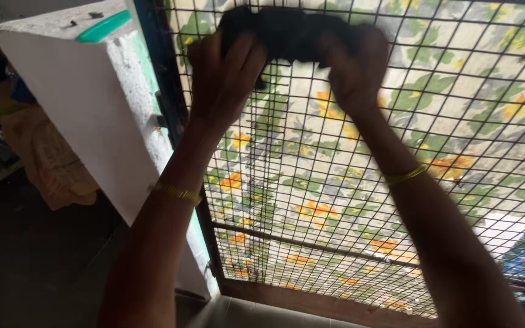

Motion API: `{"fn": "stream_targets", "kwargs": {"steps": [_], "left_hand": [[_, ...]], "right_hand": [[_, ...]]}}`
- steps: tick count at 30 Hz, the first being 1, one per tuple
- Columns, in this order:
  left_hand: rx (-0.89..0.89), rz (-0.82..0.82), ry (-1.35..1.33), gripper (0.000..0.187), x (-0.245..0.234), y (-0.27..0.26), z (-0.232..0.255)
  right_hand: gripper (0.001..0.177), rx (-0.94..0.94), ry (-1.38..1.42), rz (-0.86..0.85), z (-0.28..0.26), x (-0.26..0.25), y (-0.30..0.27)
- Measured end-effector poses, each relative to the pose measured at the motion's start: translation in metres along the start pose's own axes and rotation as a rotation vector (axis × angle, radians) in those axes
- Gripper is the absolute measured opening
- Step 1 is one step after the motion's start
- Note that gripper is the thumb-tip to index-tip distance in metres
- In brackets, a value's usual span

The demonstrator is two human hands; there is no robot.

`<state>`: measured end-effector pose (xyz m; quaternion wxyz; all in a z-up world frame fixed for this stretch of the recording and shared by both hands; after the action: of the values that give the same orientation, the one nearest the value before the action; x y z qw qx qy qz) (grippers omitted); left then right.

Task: The person wipes a metal security grate over a window using a dark cloth.

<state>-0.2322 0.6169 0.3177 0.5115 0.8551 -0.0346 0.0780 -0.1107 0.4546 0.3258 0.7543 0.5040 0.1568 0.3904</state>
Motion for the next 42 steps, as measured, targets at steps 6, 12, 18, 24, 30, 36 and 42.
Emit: {"fn": "stream_targets", "kwargs": {"steps": [6, 12, 18, 24, 30, 36, 42], "left_hand": [[-0.188, -0.046, -0.1, 0.021, 0.078, 0.024, 0.047], [-0.052, -0.296, -0.251, 0.019, 0.092, -0.047, 0.148], [0.202, -0.351, -0.291, 0.01, 0.073, -0.028, 0.167], [0.128, -0.072, -0.102, 0.016, 0.084, 0.079, 0.133], [0.033, -0.024, -0.095, 0.013, 0.116, 0.116, 0.155], [0.077, -0.175, -0.242, 0.013, 0.123, 0.077, 0.185], [0.277, -0.287, -0.268, 0.011, 0.114, 0.076, 0.198]], "right_hand": [[0.025, -0.017, 0.146, -0.218, 0.062, -0.034, 0.018], [0.034, -0.193, 0.223, -0.362, 0.05, -0.06, -0.09], [0.042, -0.326, 0.135, -0.637, 0.038, -0.077, -0.13], [0.038, -0.381, 0.024, -0.241, 0.123, -0.107, -0.013], [0.035, -0.343, 0.0, -0.2, 0.15, -0.114, -0.005], [0.031, -0.218, 0.026, -0.325, 0.138, -0.114, -0.072], [0.032, -0.341, 0.019, -0.436, 0.143, -0.116, -0.07]]}}
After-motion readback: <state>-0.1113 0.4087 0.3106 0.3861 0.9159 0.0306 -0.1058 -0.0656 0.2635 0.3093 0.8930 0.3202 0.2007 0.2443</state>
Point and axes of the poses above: each hand's wrist, its own y-axis towards the middle knuckle, its own x-axis out of the palm, z = x × y, the point moved 9 cm from there along y, towards the middle knuckle, and after that the axes turned 8 degrees about z, right-handed, at the moved point
